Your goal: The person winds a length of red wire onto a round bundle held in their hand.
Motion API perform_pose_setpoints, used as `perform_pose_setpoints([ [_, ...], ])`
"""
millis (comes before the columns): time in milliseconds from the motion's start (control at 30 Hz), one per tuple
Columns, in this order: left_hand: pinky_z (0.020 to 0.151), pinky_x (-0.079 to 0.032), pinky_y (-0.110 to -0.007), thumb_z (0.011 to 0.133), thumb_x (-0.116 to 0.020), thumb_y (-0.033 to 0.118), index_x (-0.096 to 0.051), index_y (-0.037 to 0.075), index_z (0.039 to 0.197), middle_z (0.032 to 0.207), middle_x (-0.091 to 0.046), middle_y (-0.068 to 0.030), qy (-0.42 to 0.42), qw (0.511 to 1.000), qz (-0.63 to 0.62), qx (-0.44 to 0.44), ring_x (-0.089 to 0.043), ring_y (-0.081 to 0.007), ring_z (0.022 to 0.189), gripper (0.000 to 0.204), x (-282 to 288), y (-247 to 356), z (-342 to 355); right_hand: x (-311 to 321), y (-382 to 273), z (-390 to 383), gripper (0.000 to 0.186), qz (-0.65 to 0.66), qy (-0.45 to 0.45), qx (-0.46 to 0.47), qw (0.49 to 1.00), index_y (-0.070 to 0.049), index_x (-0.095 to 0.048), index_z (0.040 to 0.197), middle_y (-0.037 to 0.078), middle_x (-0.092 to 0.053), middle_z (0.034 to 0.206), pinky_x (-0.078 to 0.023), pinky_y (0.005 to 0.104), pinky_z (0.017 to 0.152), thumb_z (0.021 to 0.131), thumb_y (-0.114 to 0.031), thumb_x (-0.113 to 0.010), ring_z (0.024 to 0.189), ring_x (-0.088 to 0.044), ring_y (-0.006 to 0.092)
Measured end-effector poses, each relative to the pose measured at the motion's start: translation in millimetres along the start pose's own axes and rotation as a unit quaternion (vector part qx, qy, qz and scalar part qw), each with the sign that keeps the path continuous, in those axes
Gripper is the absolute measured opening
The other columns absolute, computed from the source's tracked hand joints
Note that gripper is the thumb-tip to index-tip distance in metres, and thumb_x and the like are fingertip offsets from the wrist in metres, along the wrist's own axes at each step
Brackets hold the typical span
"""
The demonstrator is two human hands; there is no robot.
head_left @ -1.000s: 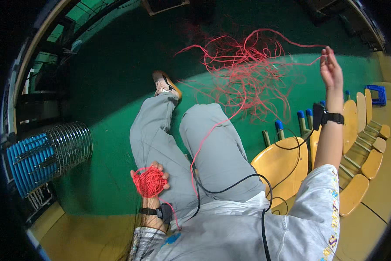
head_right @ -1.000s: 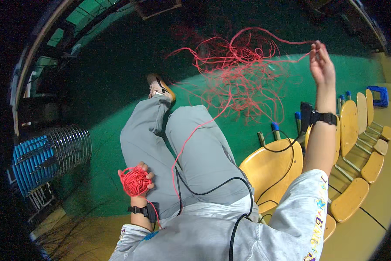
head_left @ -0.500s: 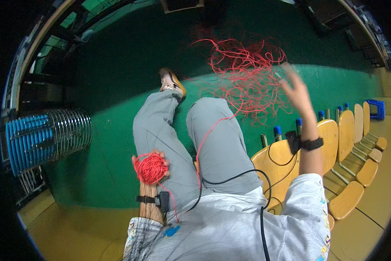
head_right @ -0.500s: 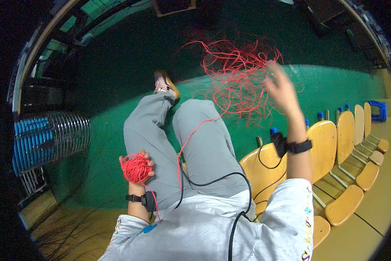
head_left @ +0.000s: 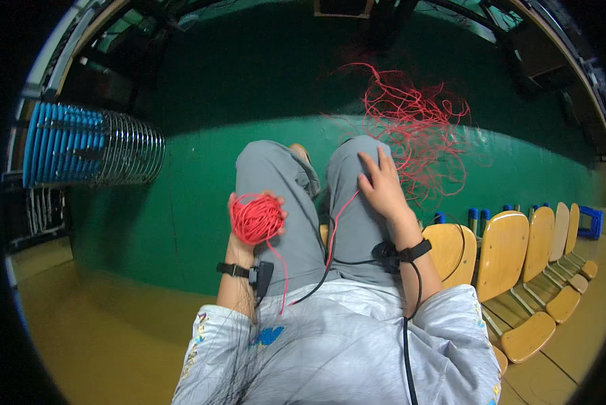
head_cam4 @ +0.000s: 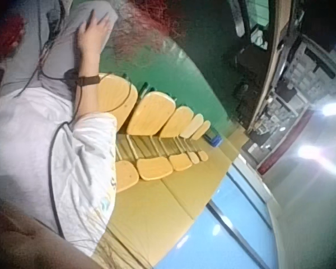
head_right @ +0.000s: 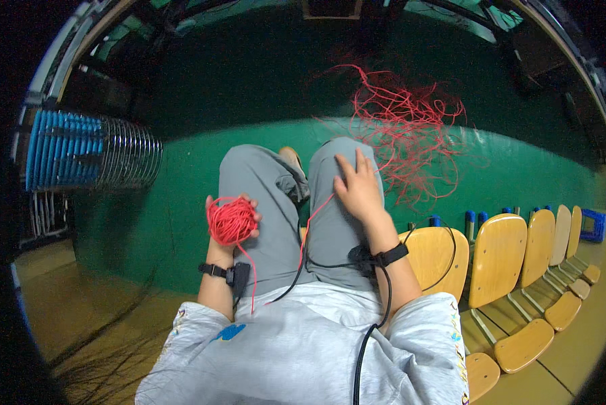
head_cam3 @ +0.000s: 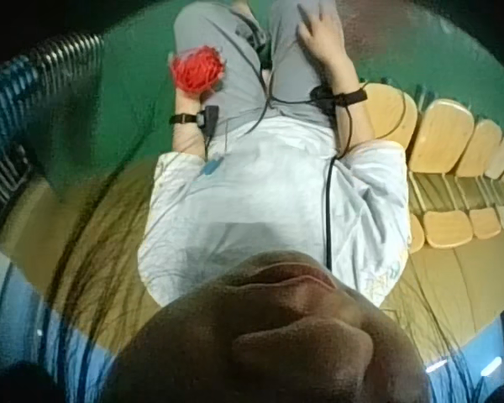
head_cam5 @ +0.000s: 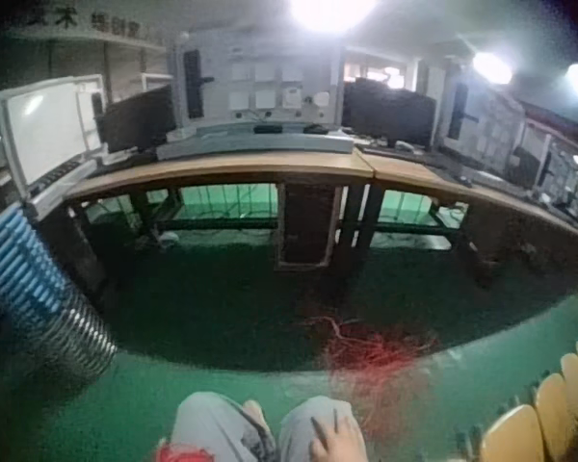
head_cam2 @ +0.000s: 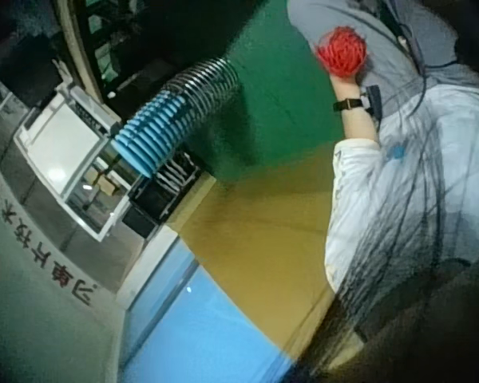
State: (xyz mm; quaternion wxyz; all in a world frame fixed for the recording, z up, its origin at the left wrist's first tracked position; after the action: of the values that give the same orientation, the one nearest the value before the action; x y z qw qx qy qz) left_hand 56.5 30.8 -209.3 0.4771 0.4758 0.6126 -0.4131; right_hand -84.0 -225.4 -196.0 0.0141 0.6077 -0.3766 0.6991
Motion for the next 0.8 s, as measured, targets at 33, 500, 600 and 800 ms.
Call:
perform_pose_setpoints([
  [33, 0.070, -0.044, -0.056, 0.074, -0.049, 0.068, -0.044, 0.005, 0.117, 0.118, -0.046, -0.0180, 0.016, 1.000, 0.010, 0.005, -0.047, -0.0383, 0.102, 0.076, 1, 1, 0, 3, 1, 2, 0.050, 0.026, -0.002, 0.006, 1.000, -0.017, -0.044, 0.130, 0.027, -0.028, 0.139, -0.028, 0.0476, 0.103, 0.082, -0.027, -0.055, 0.123, -0.032, 0.0459],
  [500, 0.072, -0.049, -0.055, 0.080, -0.045, 0.064, -0.048, 0.002, 0.118, 0.117, -0.052, -0.0211, 0.077, 0.985, 0.143, -0.066, -0.054, -0.0407, 0.101, 0.073, -5, 11, 7, 12, 21, 0, 0.049, 0.088, -0.024, -0.005, 0.996, -0.013, -0.046, 0.128, 0.024, -0.037, 0.134, -0.036, 0.0391, 0.099, 0.082, -0.026, -0.058, 0.121, -0.041, 0.0367],
  [600, 0.076, -0.052, -0.048, 0.083, -0.045, 0.059, -0.050, 0.001, 0.115, 0.112, -0.055, -0.0184, 0.157, 0.935, 0.291, -0.131, -0.058, -0.0333, 0.097, 0.066, -34, 25, 1, 59, 11, 4, 0.043, 0.078, -0.055, -0.121, 0.988, -0.006, -0.052, 0.121, 0.019, -0.054, 0.119, -0.043, 0.0377, 0.090, 0.083, -0.027, -0.058, 0.109, -0.053, 0.0319],
  [800, 0.080, -0.052, -0.034, 0.085, -0.054, 0.045, -0.050, 0.002, 0.108, 0.108, -0.057, -0.0136, 0.133, 0.790, 0.536, -0.266, -0.061, -0.0197, 0.093, 0.049, -150, 26, -3, 85, -95, -2, 0.039, 0.375, -0.087, 0.075, 0.920, -0.003, -0.049, 0.123, 0.012, -0.059, 0.114, -0.044, 0.0307, 0.087, 0.089, -0.022, -0.055, 0.105, -0.055, 0.0189],
])
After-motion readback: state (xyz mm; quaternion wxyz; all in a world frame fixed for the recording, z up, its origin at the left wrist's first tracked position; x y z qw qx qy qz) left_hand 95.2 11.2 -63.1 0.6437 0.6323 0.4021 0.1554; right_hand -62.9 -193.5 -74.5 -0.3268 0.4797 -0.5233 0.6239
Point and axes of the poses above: each hand's wrist, its own z-axis towards the middle knuckle, its own x-axis out of the back of the hand, y = z × x, the point moved 4 cm from there along z, towards the middle knuckle
